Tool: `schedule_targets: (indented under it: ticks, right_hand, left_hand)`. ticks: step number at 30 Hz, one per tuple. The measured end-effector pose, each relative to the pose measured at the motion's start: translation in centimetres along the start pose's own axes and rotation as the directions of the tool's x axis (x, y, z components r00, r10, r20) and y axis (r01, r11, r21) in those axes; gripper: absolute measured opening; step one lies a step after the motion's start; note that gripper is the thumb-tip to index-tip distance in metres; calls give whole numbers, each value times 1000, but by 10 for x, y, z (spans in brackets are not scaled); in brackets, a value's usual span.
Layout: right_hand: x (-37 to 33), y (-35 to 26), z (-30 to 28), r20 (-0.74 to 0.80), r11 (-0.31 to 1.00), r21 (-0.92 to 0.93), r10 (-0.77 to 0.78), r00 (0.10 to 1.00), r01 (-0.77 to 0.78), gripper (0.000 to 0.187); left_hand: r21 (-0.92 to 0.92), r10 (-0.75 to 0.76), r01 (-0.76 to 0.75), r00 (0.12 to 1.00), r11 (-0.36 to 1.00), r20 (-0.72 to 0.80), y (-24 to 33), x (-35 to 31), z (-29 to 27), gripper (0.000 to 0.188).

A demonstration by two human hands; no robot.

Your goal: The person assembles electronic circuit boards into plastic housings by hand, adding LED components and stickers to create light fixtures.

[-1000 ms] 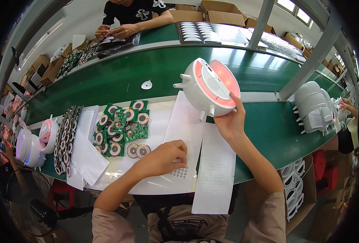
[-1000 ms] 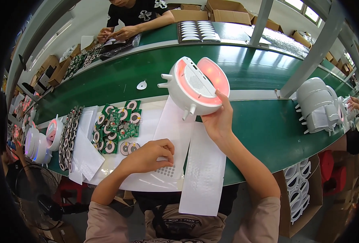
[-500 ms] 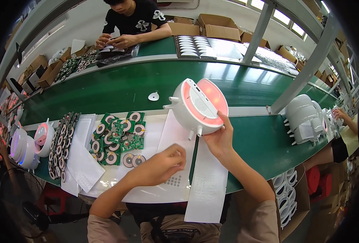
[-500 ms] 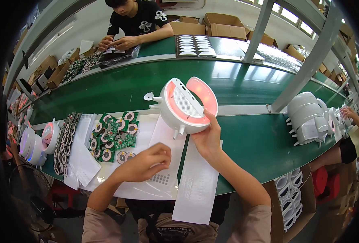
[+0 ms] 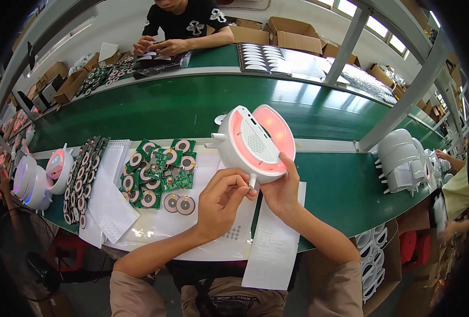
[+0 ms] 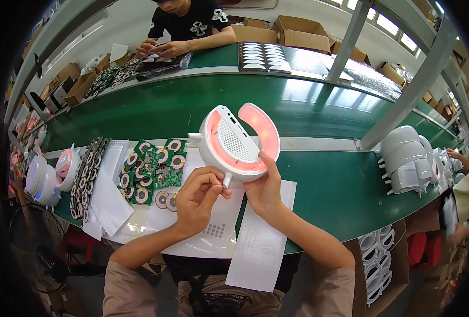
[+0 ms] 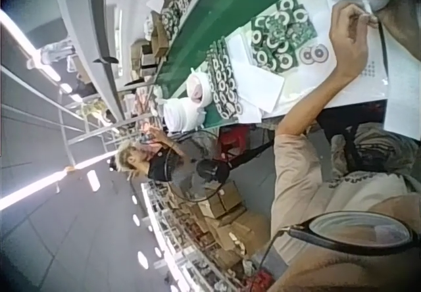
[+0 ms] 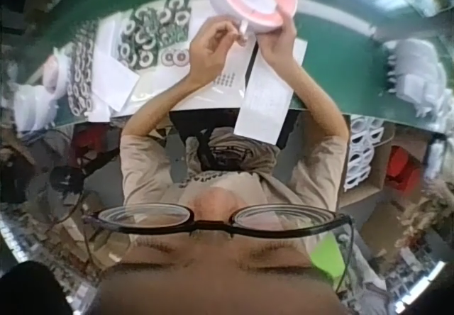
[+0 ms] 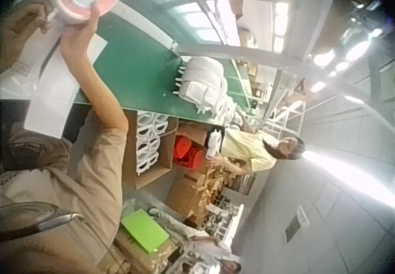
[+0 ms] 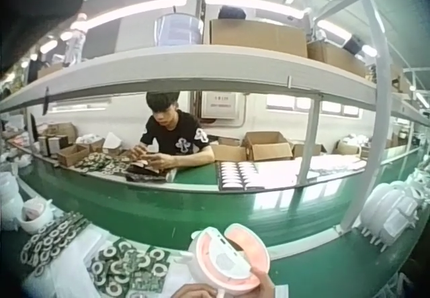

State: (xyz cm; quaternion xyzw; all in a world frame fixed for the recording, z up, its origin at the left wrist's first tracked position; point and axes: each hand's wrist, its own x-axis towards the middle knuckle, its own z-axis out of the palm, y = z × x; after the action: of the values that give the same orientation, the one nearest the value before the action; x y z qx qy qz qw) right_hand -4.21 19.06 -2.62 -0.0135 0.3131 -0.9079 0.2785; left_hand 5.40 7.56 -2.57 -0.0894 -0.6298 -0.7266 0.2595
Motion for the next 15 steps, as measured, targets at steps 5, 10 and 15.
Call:
schedule_targets:
  ticks: [5,10,15]
  right_hand:
    - [-2,0,1,-9,1000,4,-3,1000,3,48]
    - [-2,1,1,-17,1000,16,-8,1000,8,48]
    - [-2,2,3,-19,1000,15,-13,1000,13,48]
  left_hand:
    - [23,16,-15,1000,1000,-16,-1,0,1,9]
    - [18,17,-16,999,1000,-42,-2,-1,3,8]
    - [27,24,-23,998,999,-60,-3,-1,3,9]
